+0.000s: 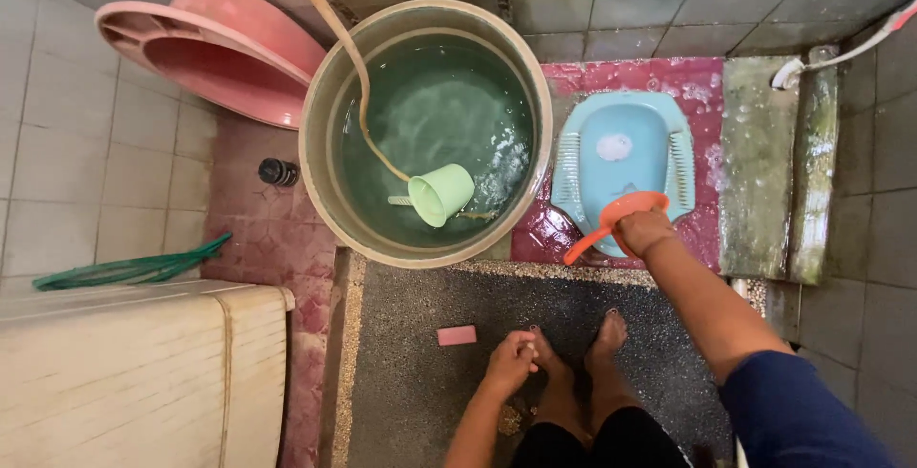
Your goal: The person cleans a squat toilet using water and a brush.
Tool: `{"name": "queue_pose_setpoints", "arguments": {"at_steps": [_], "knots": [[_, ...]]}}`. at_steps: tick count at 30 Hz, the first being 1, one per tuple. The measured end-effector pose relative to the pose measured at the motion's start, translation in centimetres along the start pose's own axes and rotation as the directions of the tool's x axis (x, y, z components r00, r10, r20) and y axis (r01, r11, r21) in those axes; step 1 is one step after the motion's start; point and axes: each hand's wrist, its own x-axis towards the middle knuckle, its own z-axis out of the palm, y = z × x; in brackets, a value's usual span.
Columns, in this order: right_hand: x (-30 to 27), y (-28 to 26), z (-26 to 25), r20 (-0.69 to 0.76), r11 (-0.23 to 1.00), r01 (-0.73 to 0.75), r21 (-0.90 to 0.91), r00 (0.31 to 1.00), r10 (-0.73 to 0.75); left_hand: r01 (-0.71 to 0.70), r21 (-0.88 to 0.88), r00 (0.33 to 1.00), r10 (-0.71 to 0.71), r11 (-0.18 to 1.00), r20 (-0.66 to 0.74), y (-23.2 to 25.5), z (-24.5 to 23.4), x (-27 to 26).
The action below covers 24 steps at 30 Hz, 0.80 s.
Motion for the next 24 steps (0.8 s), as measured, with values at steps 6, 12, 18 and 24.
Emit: {"name": "queue_pose_setpoints", "arguments": {"at_steps": [6,12,18,24], "knots": [[-1.6,0.6,3.9,-0.027,0.992,0.125,-0.017,0.992,-0.125,-0.033,-0.039,0.999,0.034,0.999,0.014,1.2,1.4,0.5],[0.2,-0.5,4.0,0.09,0.826,-0.04,0.562,0.996,-0.013,0.032,0.0,0.999,-0.032,1.0,0.031,3.5,2.9,1.7],[0.9,-3.6,-6.6,0.152,0.978,0.198,0.064,0.967,-0.205,0.028,0.0,0.999,-0.028,1.0,0.017,5.4,3.3,1.5],[3.5,-2.5,-5.0,0.277,0.981,0.175,0.085,0.941,-0.192,0.095,0.022,0.995,-0.094,0.995,-0.02,5.8,3.8,1.5]]}}
